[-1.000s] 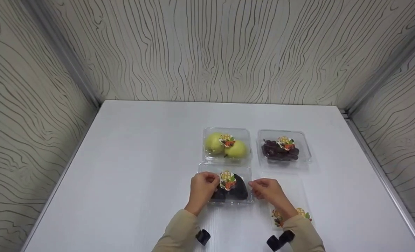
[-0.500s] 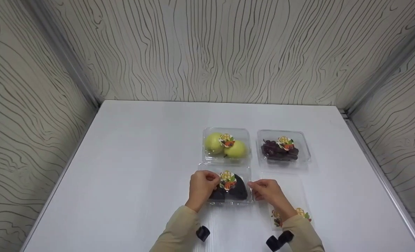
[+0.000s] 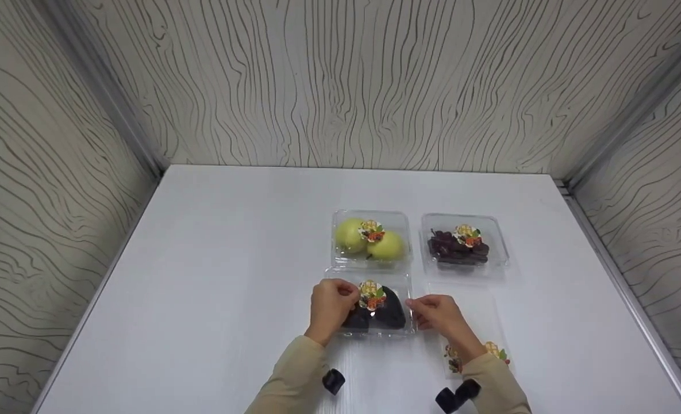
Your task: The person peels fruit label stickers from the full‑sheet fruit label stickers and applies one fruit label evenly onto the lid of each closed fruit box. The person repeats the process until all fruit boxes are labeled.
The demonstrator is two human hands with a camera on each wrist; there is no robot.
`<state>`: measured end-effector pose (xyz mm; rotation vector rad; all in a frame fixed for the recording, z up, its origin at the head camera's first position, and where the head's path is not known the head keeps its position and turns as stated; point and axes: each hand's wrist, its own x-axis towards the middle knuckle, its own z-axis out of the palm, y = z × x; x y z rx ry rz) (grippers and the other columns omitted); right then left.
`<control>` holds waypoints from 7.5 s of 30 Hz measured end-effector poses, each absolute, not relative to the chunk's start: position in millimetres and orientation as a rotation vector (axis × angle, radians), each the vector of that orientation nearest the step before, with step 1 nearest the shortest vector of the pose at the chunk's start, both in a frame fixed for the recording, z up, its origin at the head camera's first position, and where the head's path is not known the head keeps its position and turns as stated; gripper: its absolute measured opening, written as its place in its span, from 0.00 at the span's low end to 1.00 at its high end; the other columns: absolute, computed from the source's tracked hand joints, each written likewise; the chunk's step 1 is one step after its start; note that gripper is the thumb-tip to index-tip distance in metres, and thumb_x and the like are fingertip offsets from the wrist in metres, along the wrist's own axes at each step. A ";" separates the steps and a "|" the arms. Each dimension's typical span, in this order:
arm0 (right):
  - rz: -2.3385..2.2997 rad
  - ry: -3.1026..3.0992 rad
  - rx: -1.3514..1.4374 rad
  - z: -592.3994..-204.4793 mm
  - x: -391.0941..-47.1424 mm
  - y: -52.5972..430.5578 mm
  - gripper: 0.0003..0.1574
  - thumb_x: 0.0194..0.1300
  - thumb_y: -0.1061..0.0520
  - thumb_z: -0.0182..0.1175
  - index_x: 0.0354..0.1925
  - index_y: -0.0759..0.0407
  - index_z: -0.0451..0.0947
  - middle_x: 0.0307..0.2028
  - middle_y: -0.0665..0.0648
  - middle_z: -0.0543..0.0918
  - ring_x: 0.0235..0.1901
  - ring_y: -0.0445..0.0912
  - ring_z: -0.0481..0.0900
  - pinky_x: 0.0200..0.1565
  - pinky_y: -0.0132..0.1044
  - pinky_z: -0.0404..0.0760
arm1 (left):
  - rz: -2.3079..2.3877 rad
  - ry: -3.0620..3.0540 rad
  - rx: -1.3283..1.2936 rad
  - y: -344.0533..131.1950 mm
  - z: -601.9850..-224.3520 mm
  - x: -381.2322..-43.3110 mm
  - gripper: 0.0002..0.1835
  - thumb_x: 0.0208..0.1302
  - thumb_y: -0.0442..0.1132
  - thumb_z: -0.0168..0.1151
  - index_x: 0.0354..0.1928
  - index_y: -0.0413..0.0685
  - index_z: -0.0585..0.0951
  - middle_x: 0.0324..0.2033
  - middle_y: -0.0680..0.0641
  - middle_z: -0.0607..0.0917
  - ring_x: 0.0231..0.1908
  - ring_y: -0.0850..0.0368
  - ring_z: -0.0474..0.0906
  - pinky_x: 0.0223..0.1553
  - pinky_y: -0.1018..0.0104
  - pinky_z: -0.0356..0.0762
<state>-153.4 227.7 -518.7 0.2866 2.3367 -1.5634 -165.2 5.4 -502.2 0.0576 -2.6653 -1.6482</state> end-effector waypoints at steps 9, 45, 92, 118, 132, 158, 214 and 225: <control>-1.522 2.388 0.361 -518.2 -153.1 224.2 0.23 0.64 0.54 0.62 0.42 0.77 0.78 0.21 0.52 0.80 0.21 0.39 0.78 0.28 0.33 0.83 | -1.601 -2.668 0.068 6.2 -503.9 -166.0 0.02 0.49 0.30 0.66 0.24 0.39 0.86 0.20 0.45 0.87 0.17 0.65 0.79 0.21 0.76 0.74; -1.575 2.333 0.357 -518.2 -151.4 225.2 0.24 0.63 0.53 0.62 0.42 0.78 0.78 0.20 0.50 0.79 0.20 0.38 0.78 0.28 0.31 0.82 | -1.370 -2.726 0.084 10.6 -501.7 -165.5 0.02 0.46 0.33 0.68 0.21 0.43 0.85 0.18 0.49 0.86 0.19 0.65 0.75 0.22 0.72 0.72; -1.522 2.357 0.396 -519.4 -152.9 223.8 0.23 0.63 0.53 0.62 0.42 0.76 0.80 0.20 0.51 0.81 0.20 0.39 0.78 0.28 0.32 0.83 | -1.132 -2.763 0.082 17.4 -500.6 -164.0 0.05 0.45 0.34 0.69 0.18 0.47 0.82 0.17 0.51 0.84 0.19 0.63 0.73 0.21 0.71 0.68; -1.529 2.220 0.363 -511.7 -157.8 230.5 0.26 0.63 0.50 0.63 0.43 0.75 0.79 0.20 0.49 0.81 0.20 0.37 0.79 0.27 0.29 0.82 | -1.094 -2.797 0.097 16.3 -499.0 -165.6 0.07 0.47 0.36 0.71 0.18 0.48 0.82 0.18 0.51 0.84 0.19 0.62 0.73 0.21 0.69 0.69; -1.545 2.188 0.341 -510.8 -157.7 231.4 0.25 0.64 0.51 0.62 0.42 0.75 0.79 0.19 0.49 0.79 0.19 0.37 0.78 0.26 0.29 0.82 | -1.045 -2.748 0.037 15.9 -503.3 -161.0 0.06 0.49 0.37 0.72 0.21 0.47 0.82 0.21 0.51 0.83 0.22 0.61 0.77 0.24 0.69 0.72; -1.544 2.220 0.362 -514.1 -158.8 230.9 0.25 0.62 0.51 0.63 0.42 0.76 0.79 0.19 0.49 0.79 0.18 0.37 0.79 0.26 0.29 0.82 | -0.271 -2.844 -0.754 24.4 -515.2 -134.7 0.27 0.69 0.53 0.53 0.64 0.47 0.73 0.67 0.48 0.74 0.68 0.54 0.69 0.67 0.52 0.69; -1.533 2.212 0.346 -514.3 -157.7 231.5 0.27 0.64 0.51 0.61 0.44 0.77 0.78 0.20 0.49 0.80 0.20 0.37 0.80 0.28 0.30 0.83 | -0.421 -2.986 -0.975 5.9 -501.3 -143.3 0.25 0.69 0.53 0.53 0.64 0.53 0.74 0.68 0.52 0.72 0.70 0.57 0.67 0.68 0.42 0.65; -1.568 2.181 0.295 -518.1 -158.3 235.1 0.29 0.66 0.51 0.60 0.45 0.80 0.77 0.19 0.48 0.80 0.19 0.37 0.79 0.27 0.30 0.83 | -0.393 -2.946 -1.058 3.8 -503.5 -143.4 0.25 0.70 0.52 0.53 0.65 0.53 0.72 0.68 0.52 0.71 0.70 0.56 0.65 0.69 0.45 0.65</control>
